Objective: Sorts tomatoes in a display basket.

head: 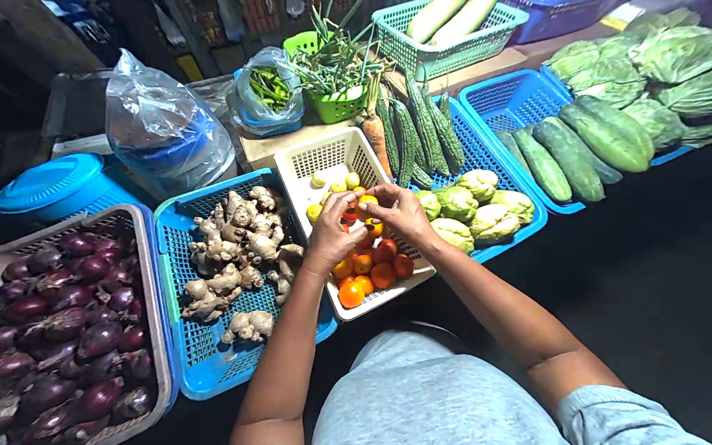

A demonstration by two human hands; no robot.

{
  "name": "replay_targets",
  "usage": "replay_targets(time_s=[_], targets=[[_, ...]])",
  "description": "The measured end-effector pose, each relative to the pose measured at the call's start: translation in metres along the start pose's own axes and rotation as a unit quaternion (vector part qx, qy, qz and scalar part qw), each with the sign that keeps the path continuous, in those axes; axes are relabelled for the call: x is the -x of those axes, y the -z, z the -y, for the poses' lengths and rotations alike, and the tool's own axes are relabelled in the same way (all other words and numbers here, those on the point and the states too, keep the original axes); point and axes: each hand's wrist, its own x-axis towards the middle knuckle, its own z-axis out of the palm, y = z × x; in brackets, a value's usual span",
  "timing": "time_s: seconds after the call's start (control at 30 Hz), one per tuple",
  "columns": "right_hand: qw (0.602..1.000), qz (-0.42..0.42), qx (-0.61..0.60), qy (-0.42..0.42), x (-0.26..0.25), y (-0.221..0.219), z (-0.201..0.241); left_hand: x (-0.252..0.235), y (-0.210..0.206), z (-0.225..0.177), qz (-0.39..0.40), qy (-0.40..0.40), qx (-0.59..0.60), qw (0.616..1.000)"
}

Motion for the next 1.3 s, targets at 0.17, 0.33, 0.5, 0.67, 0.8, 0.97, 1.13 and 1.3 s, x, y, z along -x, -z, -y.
replay_targets(time_s=[0.17, 0.33, 0.5, 0.67, 0.8, 0.97, 1.13, 1.3], targets=[[0.994, 0.065, -0.076, 0.035, 0.009, -0.001, 0.003, 0.002, 0.001, -0.001, -0.04, 0.005, 0.07, 0.997], [0.976, 0.066, -0.209, 0.006, 0.006, -0.002, 0.003, 0.002, 0.001, 0.0, -0.046, 0.011, 0.141, 0.989], [0.977, 0.059, -0.206, 0.003, 0.001, -0.005, 0.002, 0.002, -0.001, 0.001, -0.05, 0.005, 0.129, 0.99], [0.977, 0.068, -0.2, 0.003, -0.003, -0.002, 0.002, 0.0, -0.002, 0.005, -0.057, 0.005, 0.135, 0.989], [0.983, 0.067, -0.168, -0.017, -0.006, 0.001, -0.006, -0.003, -0.001, 0.004, -0.108, 0.022, 0.159, 0.981], [0.978, 0.156, 0.139, -0.002, -0.009, -0.007, -0.022, -0.008, 0.004, 0.008, -0.214, 0.029, 0.235, 0.948], [0.853, 0.226, 0.469, 0.038, -0.006, -0.041, -0.027, -0.009, 0.005, 0.008, -0.209, 0.021, 0.257, 0.943], [0.822, 0.196, 0.534, 0.02, -0.003, -0.065, -0.019, -0.008, 0.004, 0.007, -0.202, 0.028, 0.253, 0.946]])
